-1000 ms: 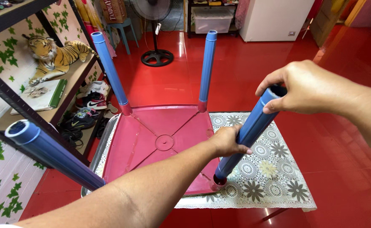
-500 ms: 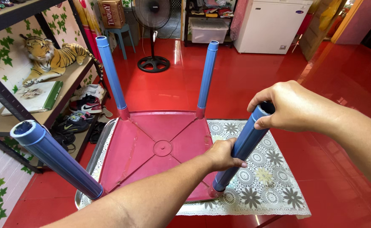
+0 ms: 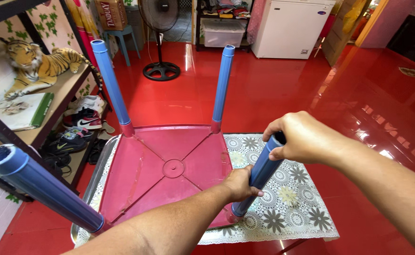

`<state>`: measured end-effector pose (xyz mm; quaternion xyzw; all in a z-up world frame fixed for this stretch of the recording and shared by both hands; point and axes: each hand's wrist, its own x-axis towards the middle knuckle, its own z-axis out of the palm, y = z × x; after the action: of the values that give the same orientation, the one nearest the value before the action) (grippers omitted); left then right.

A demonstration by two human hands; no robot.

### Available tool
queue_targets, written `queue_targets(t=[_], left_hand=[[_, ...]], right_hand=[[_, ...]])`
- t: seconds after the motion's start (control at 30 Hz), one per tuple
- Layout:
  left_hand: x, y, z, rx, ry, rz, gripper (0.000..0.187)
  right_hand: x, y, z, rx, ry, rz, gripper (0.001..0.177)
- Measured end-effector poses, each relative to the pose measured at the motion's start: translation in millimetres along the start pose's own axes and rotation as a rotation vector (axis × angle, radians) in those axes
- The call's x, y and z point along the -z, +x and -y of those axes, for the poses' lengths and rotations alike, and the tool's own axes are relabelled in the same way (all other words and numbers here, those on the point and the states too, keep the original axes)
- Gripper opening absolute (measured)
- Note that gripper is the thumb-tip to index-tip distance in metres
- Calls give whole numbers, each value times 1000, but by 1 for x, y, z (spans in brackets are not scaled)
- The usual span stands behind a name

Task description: The person repeatedly inserts blue plastic tubes into the four sockets of an upside-down pink plastic stool base, then removes them and repeats the cycle several times. The stool remains upside down throughout the clip.

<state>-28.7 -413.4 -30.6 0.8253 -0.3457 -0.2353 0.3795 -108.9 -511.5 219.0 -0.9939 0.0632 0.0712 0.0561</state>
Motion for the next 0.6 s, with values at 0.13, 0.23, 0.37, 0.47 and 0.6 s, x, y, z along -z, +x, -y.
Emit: queue_targets(t=[0.13,0.23,0.37,0.47,0.6], left_hand=[[-5,0,8,59,36,0,74],[-5,3,10,99,18,-3,77],[-1,4,11,83,107,0,90],[11,-4,16,83,166,-21,106],[37,-27,33,115,230,-68,107]], right_hand=[[-11,8,-2,29,-5,-10,42],[-15,13,-2,37,2,-6,43],[-13,12,-2,51,-43,-29,42],[-14,7,3,4,-68,-18,40],[-21,5,6,-46,-101,-39,44]])
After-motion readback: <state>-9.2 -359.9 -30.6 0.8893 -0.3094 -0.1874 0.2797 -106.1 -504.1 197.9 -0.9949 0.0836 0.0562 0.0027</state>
